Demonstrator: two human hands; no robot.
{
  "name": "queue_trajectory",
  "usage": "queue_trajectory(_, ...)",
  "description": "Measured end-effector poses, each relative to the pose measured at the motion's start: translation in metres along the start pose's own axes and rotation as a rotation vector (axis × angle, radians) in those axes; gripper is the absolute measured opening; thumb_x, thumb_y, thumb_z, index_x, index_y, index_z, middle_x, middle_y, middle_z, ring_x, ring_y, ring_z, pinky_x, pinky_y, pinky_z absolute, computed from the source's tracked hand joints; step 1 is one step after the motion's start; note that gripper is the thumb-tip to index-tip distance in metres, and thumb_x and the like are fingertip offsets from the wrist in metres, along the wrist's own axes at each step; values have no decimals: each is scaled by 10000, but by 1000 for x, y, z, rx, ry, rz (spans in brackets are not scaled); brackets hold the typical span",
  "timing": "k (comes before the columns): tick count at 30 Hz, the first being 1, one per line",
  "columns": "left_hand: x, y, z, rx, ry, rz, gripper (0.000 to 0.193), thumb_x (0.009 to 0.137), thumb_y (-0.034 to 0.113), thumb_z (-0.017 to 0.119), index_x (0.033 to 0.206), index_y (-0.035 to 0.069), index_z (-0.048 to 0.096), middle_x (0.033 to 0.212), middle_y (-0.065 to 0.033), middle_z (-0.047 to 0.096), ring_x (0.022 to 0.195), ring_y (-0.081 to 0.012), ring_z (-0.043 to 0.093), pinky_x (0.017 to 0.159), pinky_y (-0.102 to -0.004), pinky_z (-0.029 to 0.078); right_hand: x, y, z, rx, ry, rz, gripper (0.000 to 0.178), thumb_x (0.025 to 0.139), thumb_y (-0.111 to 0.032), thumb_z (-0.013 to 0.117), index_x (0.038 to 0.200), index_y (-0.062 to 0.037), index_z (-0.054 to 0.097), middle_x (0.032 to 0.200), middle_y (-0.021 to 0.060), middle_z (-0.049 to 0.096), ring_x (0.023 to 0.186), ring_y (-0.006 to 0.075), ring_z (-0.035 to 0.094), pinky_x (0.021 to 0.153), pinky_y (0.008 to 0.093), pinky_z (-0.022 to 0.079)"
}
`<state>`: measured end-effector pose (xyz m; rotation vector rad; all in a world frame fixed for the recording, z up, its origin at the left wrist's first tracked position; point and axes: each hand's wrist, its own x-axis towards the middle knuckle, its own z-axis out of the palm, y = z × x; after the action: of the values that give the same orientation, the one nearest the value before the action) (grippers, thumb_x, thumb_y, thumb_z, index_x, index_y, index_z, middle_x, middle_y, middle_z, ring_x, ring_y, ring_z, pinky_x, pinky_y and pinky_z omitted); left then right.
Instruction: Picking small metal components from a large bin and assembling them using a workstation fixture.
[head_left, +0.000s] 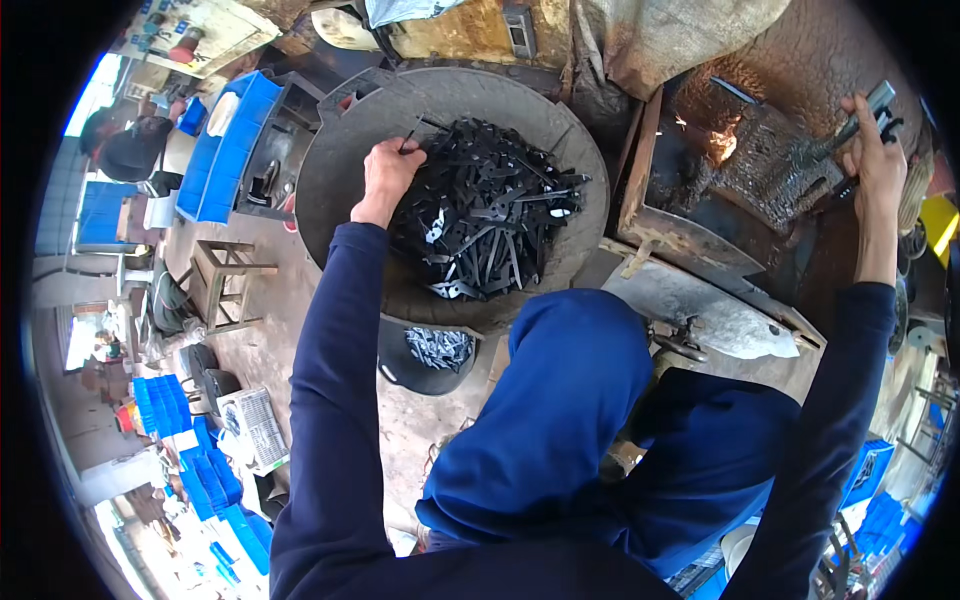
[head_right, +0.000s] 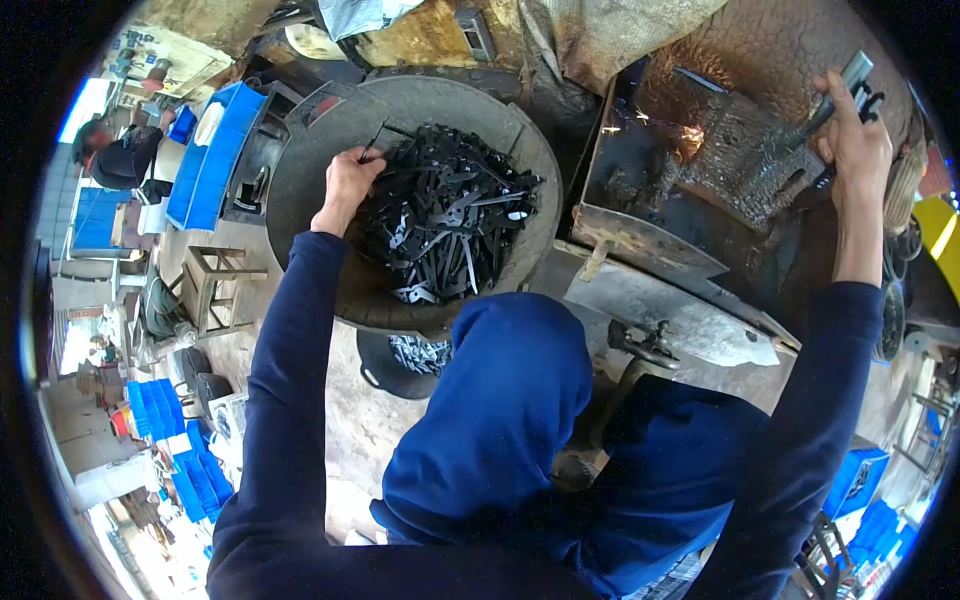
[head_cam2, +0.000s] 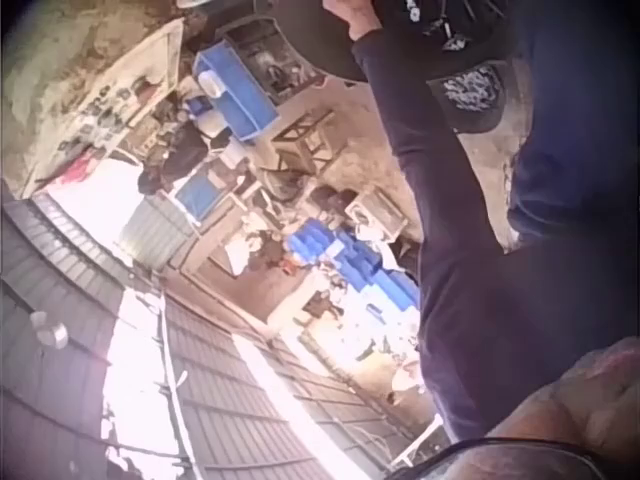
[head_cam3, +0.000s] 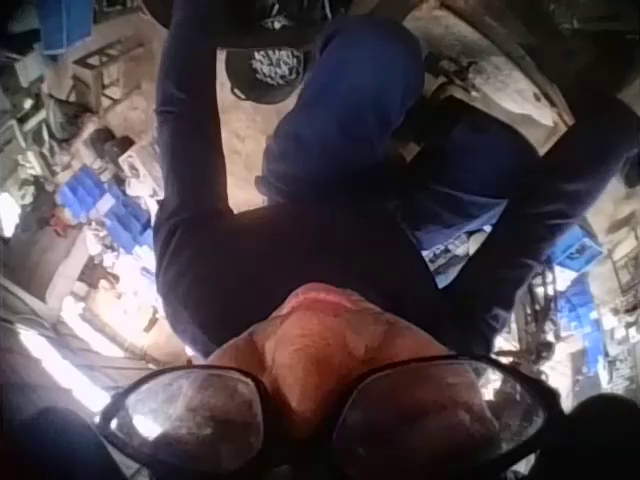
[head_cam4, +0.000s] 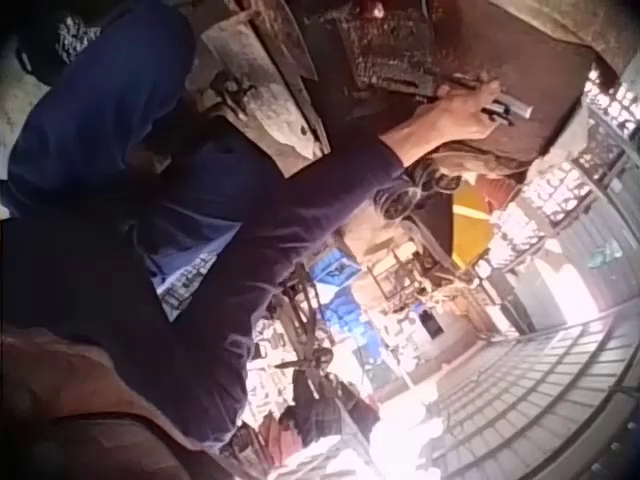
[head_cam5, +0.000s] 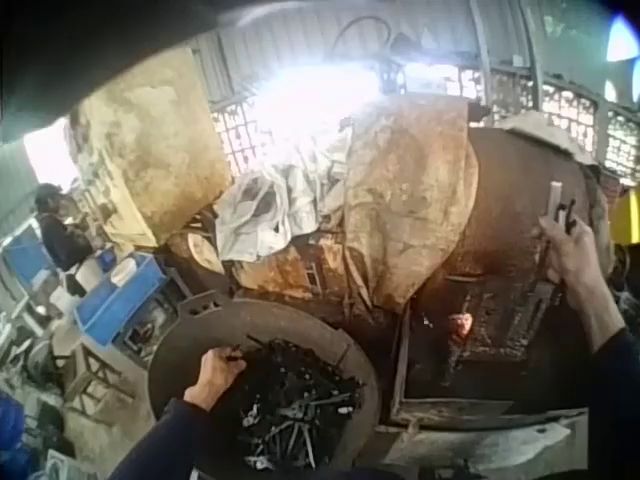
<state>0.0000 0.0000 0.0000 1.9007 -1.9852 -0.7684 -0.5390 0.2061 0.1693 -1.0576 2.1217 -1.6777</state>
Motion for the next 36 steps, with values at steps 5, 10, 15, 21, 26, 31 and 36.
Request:
queue_trajectory(5,21,-32,25,201,78,52,462,769,285,778,1177,89,683,1192,-192,665,1119,-338,627,961,-384,499,0,4,4,36,4,-20,343,1009,-242,582,1198,32,667,524,-76,267,468,52,276,472,245,243)
queue_trajectory(10,43,-39,50,309,166,141,448,777,275,780,1171,86,678,1158,-174,667,1121,-348,618,957,-401,500,4,7,6,87,24,-55,313,1004,-233,595,1133,35,691,526,-59,338,462,54,297,457,240,260)
queue_trajectory(15,42,-34,56,319,187,173,398,806,253,759,1157,83,686,1117,-154,670,1091,-348,627,936,-410,511,6,8,3,74,16,-55,320,1003,-236,598,1140,39,688,527,-54,345,463,57,293,459,243,266)
queue_trajectory(21,36,-41,40,242,257,364,302,852,199,701,1135,92,700,1056,-139,684,1010,-342,654,858,-405,526,4,6,10,97,74,-91,328,1001,-255,602,1117,39,691,520,-59,332,464,54,295,463,244,267)
queue_trajectory(26,21,-8,9,-112,203,400,228,897,142,666,1101,52,712,913,-73,699,785,-205,644,687,-302,495,5,9,7,63,13,-81,317,992,-270,617,1097,18,698,516,-67,306,467,49,304,465,243,272)
queue_trajectory(31,-29,57,-16,-830,-164,221,256,926,134,620,1155,48,695,870,-29,656,666,-86,516,619,-262,449,5,8,-3,47,4,-23,304,978,-273,638,1102,-1,696,562,-48,457,471,46,317,459,240,287)
queue_trajectory(36,-88,98,-19,-1257,-354,121,326,955,152,586,1253,26,630,882,7,617,643,-64,461,590,-245,405,0,2,6,145,28,-63,383,978,-266,635,1221,30,633,945,44,710,489,32,343,461,224,325)
